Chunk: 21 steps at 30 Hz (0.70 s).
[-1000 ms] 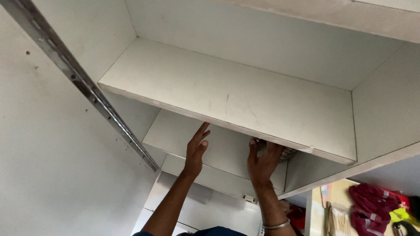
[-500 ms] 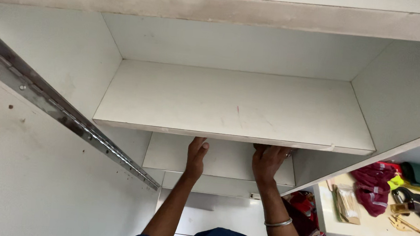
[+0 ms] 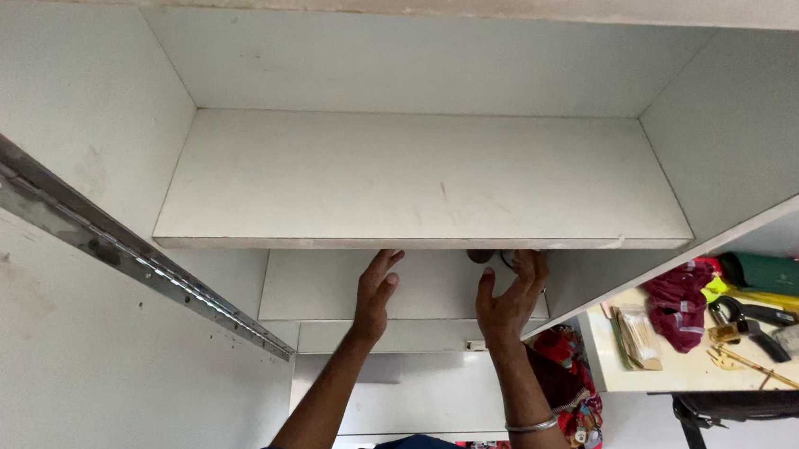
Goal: The person wipes the inside of a white wall-mounted cabinet with a red cloth, then places several small bottles and containers onto the shelves. The person handles each item individually and arranges them on the shelves.
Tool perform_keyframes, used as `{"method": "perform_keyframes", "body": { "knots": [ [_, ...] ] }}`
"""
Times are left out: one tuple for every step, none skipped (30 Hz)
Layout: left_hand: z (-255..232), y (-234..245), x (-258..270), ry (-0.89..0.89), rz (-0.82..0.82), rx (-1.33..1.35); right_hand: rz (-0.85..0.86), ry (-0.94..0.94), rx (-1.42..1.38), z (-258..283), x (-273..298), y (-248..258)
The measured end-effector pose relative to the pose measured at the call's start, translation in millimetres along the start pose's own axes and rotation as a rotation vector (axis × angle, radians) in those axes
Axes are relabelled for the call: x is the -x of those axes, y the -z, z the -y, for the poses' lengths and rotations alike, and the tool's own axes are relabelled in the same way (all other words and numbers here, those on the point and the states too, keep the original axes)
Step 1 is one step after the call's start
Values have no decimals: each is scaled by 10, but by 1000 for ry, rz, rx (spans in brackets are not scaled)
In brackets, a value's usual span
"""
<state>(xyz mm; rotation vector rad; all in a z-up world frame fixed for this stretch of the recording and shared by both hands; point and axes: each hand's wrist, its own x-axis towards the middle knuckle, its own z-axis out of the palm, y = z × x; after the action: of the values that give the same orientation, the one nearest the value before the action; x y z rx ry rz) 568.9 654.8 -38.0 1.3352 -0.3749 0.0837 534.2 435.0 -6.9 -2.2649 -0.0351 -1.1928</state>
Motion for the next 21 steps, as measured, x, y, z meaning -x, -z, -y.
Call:
{"method": "perform_keyframes", "body": {
  "knots": [
    [-11,-14,22,14,5,2,0,16,-4,28,-2,45],
    [-33,-30,51,27,10,4,1,33,-7,52,2,96],
    [-64,-49,102,45,14,6,4,46,-11,81,26,154],
    [-100,-75,136,56,24,8,20,29,-56,108,50,207],
    [-139,-104,147,65,32,11,35,13,-103,132,67,252],
    [-184,-135,159,75,41,13,50,-3,-149,150,83,300],
    [-233,-165,166,44,57,8,58,-17,-188,164,93,345],
    [-282,-199,176,13,73,3,65,-32,-227,177,109,397],
    [-327,-231,171,-20,90,-2,70,-46,-267,183,119,438],
    [-365,-266,152,-39,103,4,77,-51,-284,180,124,477],
    [-399,-303,147,-55,116,10,86,-59,-301,177,144,526],
    [-434,-343,163,-70,129,16,95,-68,-317,176,169,578],
    [-470,-386,166,-76,136,19,90,-50,-330,168,174,618],
    [-507,-430,182,-81,143,22,86,-31,-342,165,190,669],
    [-537,-481,195,-85,145,24,85,-12,-357,150,194,717],
    [-557,-542,195,-87,151,20,73,-5,-360,122,187,760],
    [-573,-602,222,-84,153,14,66,1,-365,94,199,814],
    [-583,-663,254,-81,154,9,60,6,-371,63,213,869],
    [-588,-716,288,-86,155,11,46,16,-359,31,225,912],
    [-591,-773,323,-91,157,14,32,25,-346,-4,232,955],
    [-594,-849,340,-97,160,16,15,36,-332,-49,226,1013]
  ]
}}
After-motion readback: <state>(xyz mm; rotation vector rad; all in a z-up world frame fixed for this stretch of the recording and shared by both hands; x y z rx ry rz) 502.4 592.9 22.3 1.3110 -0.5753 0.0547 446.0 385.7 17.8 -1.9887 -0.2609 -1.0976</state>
